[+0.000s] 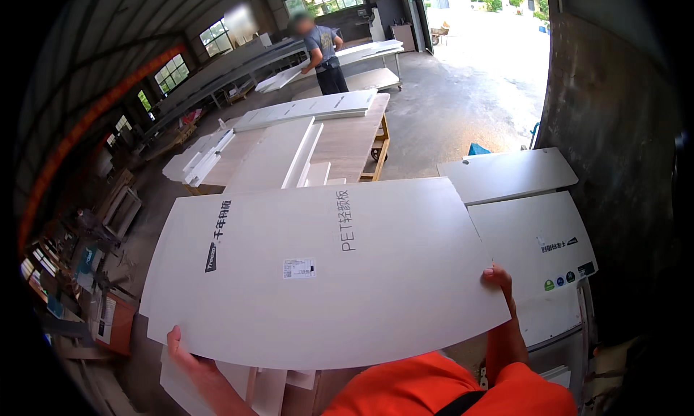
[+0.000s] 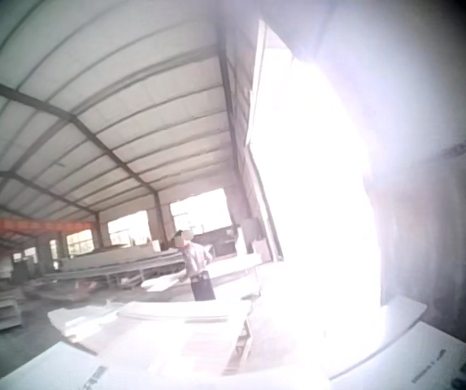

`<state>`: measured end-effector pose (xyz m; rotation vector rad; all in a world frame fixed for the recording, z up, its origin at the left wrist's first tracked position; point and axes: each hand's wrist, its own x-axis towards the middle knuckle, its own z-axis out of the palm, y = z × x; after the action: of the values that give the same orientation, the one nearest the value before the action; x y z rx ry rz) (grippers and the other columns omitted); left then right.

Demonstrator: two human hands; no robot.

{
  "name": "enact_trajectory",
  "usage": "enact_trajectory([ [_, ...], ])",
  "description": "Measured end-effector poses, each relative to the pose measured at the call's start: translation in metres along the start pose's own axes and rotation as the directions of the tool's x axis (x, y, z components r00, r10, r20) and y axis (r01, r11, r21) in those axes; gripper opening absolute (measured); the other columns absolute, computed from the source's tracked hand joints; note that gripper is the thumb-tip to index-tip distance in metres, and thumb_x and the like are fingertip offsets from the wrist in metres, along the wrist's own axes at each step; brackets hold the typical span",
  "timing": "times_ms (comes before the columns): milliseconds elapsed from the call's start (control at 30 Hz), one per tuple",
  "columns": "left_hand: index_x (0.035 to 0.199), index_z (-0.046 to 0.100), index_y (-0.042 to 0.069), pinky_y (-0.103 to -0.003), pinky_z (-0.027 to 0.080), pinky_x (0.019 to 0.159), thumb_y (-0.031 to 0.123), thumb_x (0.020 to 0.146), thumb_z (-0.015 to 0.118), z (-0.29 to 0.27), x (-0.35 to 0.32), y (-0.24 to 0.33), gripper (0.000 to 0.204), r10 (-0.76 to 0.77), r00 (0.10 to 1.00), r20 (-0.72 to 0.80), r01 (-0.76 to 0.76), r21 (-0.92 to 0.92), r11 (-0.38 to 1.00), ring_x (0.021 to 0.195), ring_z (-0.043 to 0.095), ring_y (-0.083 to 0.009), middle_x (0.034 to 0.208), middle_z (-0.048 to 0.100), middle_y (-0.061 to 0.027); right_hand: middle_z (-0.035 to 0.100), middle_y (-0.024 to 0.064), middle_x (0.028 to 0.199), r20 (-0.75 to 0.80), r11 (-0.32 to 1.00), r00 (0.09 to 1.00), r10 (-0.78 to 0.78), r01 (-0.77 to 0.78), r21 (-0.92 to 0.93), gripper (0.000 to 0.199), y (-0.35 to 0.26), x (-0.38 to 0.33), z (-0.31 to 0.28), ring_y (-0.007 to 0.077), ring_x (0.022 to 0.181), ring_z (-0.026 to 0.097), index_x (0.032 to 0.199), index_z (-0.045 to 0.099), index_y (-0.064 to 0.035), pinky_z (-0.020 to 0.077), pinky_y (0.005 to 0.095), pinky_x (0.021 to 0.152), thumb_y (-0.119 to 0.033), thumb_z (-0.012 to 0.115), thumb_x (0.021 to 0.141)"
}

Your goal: The person wipes the surfaces of white rectangular panels with a cloth, occasionally flipping them over to clean both sides. They handle the panels one at a time, moving them between a workbench and a nearby stack.

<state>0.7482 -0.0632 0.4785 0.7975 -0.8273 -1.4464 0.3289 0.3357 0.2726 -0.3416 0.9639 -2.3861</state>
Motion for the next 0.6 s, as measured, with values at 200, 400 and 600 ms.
enact_trajectory([
  [200,0.121,0.06,-0.004,-0.042,0.057,0.09,0.02,0.093,0.054,0.209,0.023,-0.134,0.038,-0.204,0.949,0.239,0.225,-0.066,0.972,0.106,0.067,-0.029,0.115,0.067,-0.014,0.06,0.0031,0.099,-0.38,0.955,0.879,-0.288,0.233,-0.184,0.036,-0.102,0.022,-0.103,0.011,0.096,0.063,0.104,0.058,-0.0069,0.0513,0.0251,0.086,-0.039,0.068,0.092],
  [400,0.125,0.057,-0.004,-0.042,0.055,0.096,0.016,0.094,0.058,0.377,0.06,-0.313,0.036,-0.47,0.727,0.5,0.563,-0.043,0.825,0.109,0.066,-0.0294,0.12,0.066,-0.0154,0.052,0.0082,0.122,-0.185,0.805,0.847,-0.498,0.373,-0.462,0.046,-0.15,0.009,-0.222,0.0176,0.117,0.052,0.13,0.047,-0.0134,0.0489,0.0402,0.098,-0.043,0.059,0.097],
  [600,0.134,0.051,-0.004,-0.045,0.056,0.096,0.013,0.095,0.058,0.49,0.112,-0.511,0.043,-0.645,0.486,0.59,0.792,0.014,0.61,0.111,0.066,-0.0325,0.124,0.063,-0.0165,0.051,0.0129,0.123,-0.6,0.89,0.658,-0.455,0.328,-0.316,0.063,-0.176,0.096,-0.135,0.0232,0.115,0.052,0.138,0.046,-0.0057,0.0489,0.0398,0.089,-0.045,0.059,0.091],
])
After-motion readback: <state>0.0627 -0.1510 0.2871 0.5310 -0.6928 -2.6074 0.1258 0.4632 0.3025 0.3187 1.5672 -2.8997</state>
